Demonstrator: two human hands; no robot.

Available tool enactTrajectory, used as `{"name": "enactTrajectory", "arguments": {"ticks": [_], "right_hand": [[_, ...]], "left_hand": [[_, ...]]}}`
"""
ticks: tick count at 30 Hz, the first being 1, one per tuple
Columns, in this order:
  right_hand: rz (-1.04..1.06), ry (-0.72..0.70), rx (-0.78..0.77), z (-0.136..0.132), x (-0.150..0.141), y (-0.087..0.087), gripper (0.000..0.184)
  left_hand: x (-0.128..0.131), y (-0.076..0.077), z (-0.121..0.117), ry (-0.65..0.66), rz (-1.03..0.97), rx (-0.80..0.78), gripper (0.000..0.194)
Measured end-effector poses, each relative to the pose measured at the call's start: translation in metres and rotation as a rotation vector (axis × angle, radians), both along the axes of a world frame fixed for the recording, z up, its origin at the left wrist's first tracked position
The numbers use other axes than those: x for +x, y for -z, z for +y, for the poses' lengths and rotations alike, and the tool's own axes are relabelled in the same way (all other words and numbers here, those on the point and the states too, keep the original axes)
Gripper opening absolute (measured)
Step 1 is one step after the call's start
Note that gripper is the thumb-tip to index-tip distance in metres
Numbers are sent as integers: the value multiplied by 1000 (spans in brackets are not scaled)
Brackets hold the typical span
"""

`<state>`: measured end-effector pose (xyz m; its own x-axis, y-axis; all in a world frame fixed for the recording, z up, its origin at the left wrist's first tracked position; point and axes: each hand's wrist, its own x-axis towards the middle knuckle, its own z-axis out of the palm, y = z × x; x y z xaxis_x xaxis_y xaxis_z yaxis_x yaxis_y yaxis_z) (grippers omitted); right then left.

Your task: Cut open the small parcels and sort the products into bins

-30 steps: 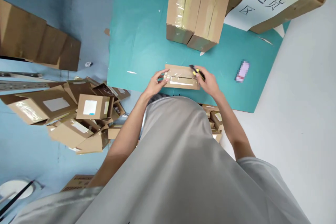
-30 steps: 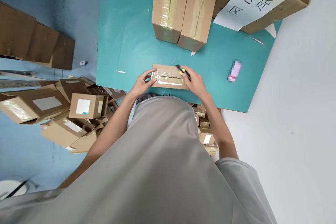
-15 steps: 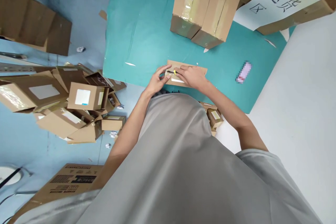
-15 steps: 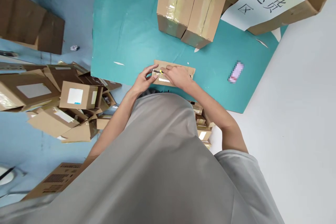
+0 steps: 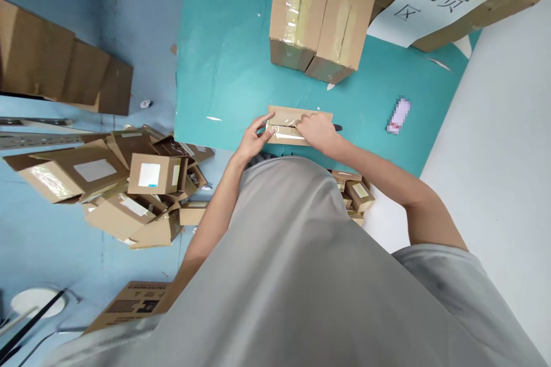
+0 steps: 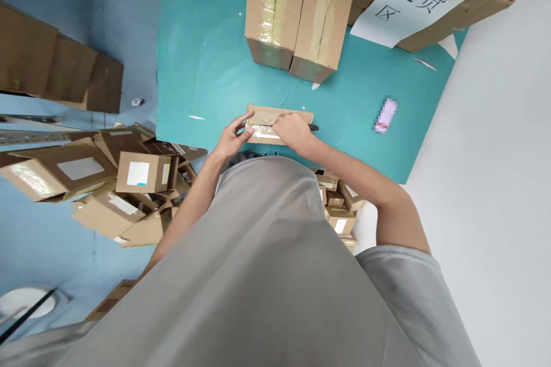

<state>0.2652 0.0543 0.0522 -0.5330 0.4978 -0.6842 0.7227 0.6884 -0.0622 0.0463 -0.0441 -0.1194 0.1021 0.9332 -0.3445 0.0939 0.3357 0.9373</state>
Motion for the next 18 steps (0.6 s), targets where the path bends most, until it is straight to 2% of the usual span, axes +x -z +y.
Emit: {"name": "enactTrajectory", "arguments": {"ticks": [4,8,13,15,18], "right_hand": [[-86,137,34,-7,52,-2,43],[-34,302,119,-16,115,-7,42],[80,594,192,-16,185,1,38],[223,786,189,-18,194,15,40],[523,1193,-3,-29,169,49,49]], "left_hand": [[2,1,1,-7,-10,-18,94],[2,2,1,-31,21,4,93],[-31,7,2,-111,9,28,99],[-48,13,4,-152,-1,5,103],[-66,26,8,-192,-7,-27,104]]}}
